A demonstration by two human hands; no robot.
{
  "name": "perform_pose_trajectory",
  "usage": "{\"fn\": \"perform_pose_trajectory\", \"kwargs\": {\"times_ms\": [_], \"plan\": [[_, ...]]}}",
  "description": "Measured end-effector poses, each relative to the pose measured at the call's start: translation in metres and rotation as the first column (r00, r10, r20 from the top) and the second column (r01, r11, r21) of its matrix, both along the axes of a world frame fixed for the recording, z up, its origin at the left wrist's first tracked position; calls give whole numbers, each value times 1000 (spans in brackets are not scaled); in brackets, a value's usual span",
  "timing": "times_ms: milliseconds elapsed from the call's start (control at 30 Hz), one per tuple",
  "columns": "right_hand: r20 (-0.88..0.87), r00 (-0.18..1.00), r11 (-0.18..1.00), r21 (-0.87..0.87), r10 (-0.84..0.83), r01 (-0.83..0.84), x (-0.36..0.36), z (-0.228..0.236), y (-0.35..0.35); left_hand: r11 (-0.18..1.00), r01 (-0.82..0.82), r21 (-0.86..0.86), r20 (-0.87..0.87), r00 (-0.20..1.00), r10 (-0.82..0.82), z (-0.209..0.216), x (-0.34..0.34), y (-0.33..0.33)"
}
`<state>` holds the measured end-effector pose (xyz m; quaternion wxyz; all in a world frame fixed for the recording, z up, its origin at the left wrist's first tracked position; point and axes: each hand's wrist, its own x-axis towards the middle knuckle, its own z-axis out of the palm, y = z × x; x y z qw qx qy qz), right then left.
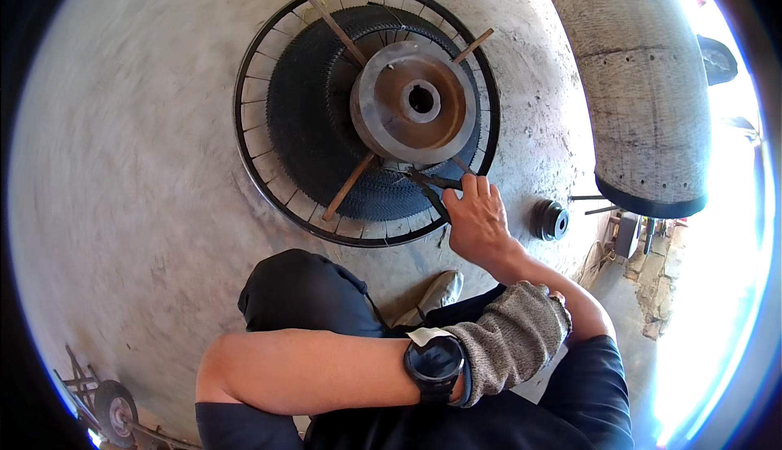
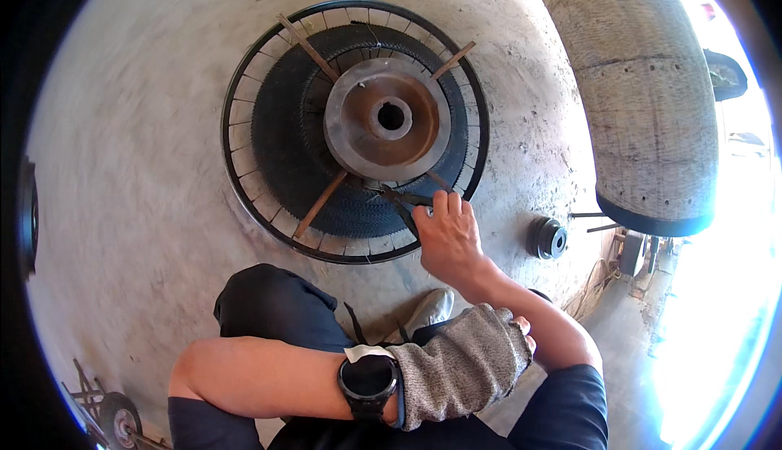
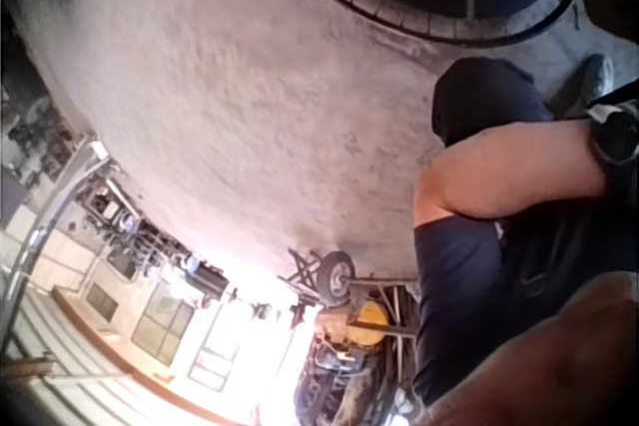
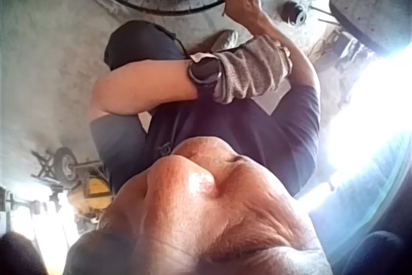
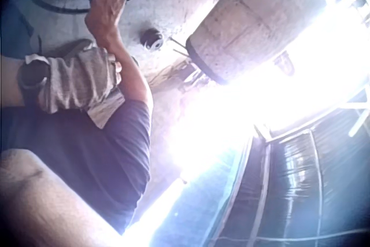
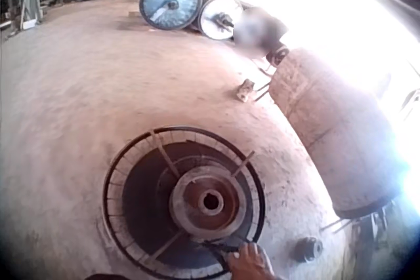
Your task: The person uses a hammer and chisel to secure a tire onto a large cylindrical object. They then move to a bicycle wheel on the floor, place a tire and a metal hub onto it, and use pliers to secure the tire to the rim.
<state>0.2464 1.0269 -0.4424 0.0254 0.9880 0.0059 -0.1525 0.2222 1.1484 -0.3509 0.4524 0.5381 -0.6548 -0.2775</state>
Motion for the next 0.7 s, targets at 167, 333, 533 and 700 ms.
{"fn": "perform_pose_trajectory", "kwargs": {"times_ms": [167,333,533,700], "plan": [[-57,973,968,109,-222,227,-6,2,8,1000,-13,5,-14,1000,13,-5,0,10],[-439,707,662,283,-554,694,-2,10,14,999,-27,27,-20,999,27,-9,3,16],[-601,600,386,459,-528,800,-9,-2,3,990,-123,69,39,992,121,-4,-6,-6],[80,946,944,139,-313,301,-15,-4,21,983,-180,-41,97,978,183,-26,-42,-11]]}}
